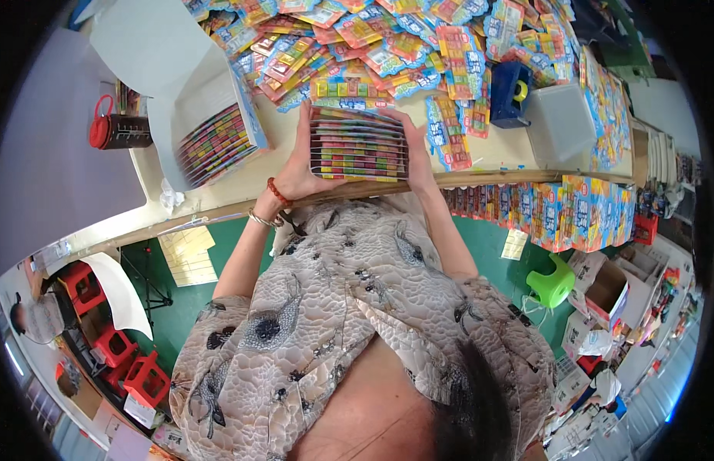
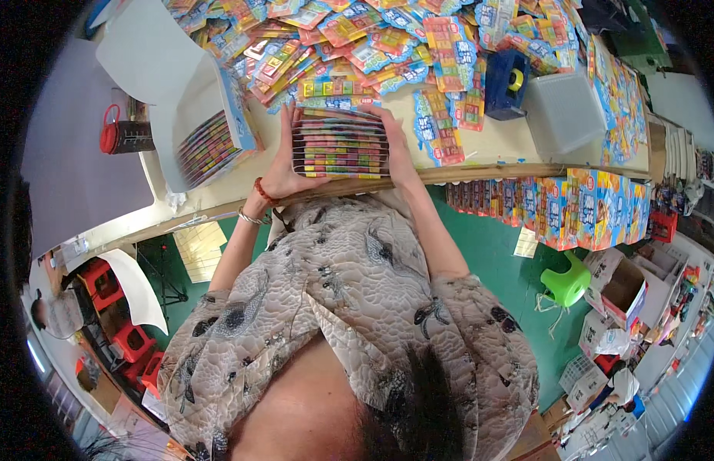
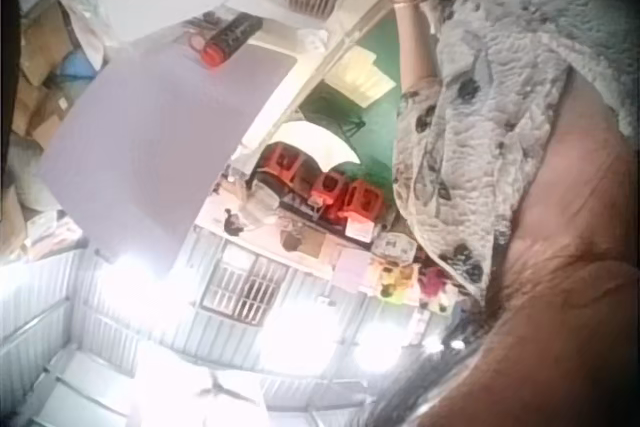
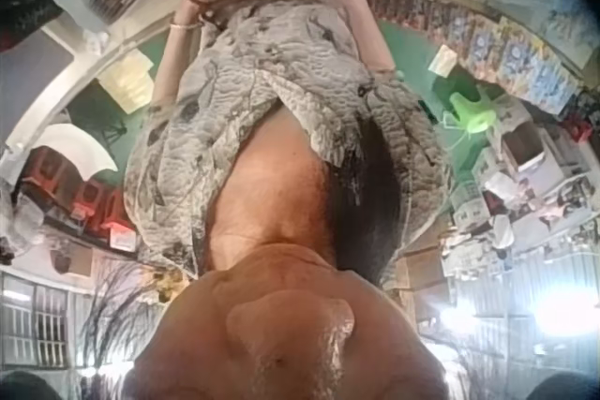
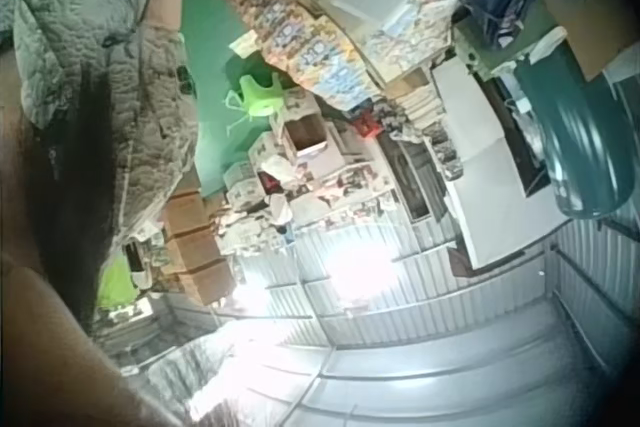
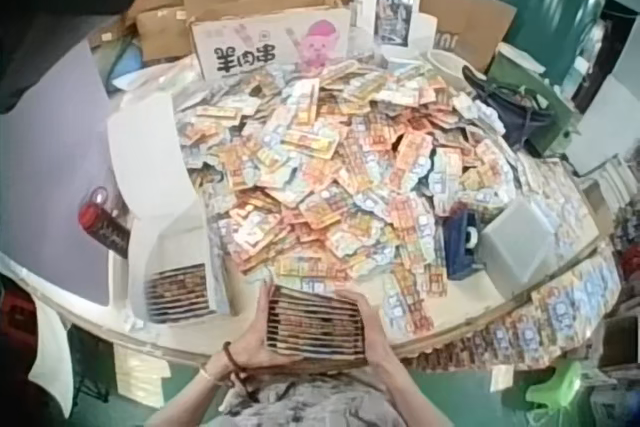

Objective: Packing small snack packets into cardboard boxes.

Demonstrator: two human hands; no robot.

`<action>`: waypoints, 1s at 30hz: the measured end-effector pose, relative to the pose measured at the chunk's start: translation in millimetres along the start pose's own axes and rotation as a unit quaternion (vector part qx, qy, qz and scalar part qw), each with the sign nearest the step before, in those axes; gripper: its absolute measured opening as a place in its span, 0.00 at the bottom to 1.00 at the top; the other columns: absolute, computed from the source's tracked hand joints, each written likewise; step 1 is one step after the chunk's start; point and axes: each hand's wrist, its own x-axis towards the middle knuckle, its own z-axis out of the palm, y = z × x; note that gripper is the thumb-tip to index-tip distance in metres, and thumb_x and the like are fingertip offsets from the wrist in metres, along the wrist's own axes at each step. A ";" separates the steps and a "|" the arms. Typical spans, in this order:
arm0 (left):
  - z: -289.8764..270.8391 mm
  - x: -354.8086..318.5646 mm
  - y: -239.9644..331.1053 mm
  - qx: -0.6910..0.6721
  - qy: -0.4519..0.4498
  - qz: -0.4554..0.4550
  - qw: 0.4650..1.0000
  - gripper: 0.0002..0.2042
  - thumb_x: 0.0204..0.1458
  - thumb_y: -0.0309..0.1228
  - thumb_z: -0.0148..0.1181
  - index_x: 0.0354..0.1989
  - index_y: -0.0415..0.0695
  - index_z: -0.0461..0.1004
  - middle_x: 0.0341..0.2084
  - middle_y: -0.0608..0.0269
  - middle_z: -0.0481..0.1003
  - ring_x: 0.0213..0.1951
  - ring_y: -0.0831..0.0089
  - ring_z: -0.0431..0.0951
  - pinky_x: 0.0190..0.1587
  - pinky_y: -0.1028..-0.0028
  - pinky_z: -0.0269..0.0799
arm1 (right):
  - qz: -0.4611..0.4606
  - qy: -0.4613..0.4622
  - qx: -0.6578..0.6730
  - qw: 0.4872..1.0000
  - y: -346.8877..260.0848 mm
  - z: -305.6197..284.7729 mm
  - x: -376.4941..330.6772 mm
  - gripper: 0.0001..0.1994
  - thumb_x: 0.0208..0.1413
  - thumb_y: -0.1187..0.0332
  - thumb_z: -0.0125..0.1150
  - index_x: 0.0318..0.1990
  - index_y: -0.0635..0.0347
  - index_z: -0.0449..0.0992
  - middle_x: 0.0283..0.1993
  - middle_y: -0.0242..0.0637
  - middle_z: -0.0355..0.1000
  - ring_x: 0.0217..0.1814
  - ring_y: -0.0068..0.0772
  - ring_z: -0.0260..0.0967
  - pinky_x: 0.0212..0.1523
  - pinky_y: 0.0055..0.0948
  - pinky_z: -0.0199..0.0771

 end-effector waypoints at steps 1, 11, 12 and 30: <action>-0.2 1.3 1.3 0.000 0.015 0.001 1.000 0.68 0.29 0.33 0.77 0.67 0.41 0.19 0.63 0.45 0.48 0.63 0.54 0.53 0.65 0.62 0.50 | 0.069 -0.075 0.054 0.993 1.0 -4.5 4.2 0.37 0.61 0.35 0.26 0.57 0.60 0.62 0.55 0.35 0.64 0.57 0.27 0.61 0.58 0.31 0.61; 1.9 -2.4 9.7 0.030 0.037 -0.056 0.997 0.64 0.28 0.34 0.77 0.69 0.40 0.29 0.58 0.46 0.52 0.59 0.52 0.55 0.64 0.60 0.52 | -0.018 0.002 0.066 0.998 -21.5 11.6 -9.7 0.43 0.57 0.32 0.20 0.68 0.60 0.47 0.68 0.40 0.50 0.68 0.34 0.49 0.68 0.35 0.44; 2.6 -1.5 11.3 0.029 0.034 -0.056 0.997 0.64 0.28 0.34 0.77 0.69 0.40 0.29 0.58 0.46 0.52 0.59 0.52 0.55 0.64 0.60 0.52 | -0.021 0.006 0.024 0.999 -22.5 13.2 -13.8 0.45 0.57 0.31 0.19 0.69 0.61 0.43 0.71 0.40 0.45 0.72 0.35 0.43 0.70 0.36 0.38; -4.3 -6.2 0.0 0.074 0.005 -0.043 0.996 0.56 0.29 0.33 0.77 0.67 0.43 0.42 0.60 0.49 0.51 0.63 0.53 0.51 0.65 0.62 0.54 | 0.051 -0.031 0.166 0.984 -2.1 -27.6 0.5 0.33 0.62 0.52 0.49 0.68 0.59 0.50 0.68 0.41 0.53 0.71 0.34 0.47 0.69 0.34 0.43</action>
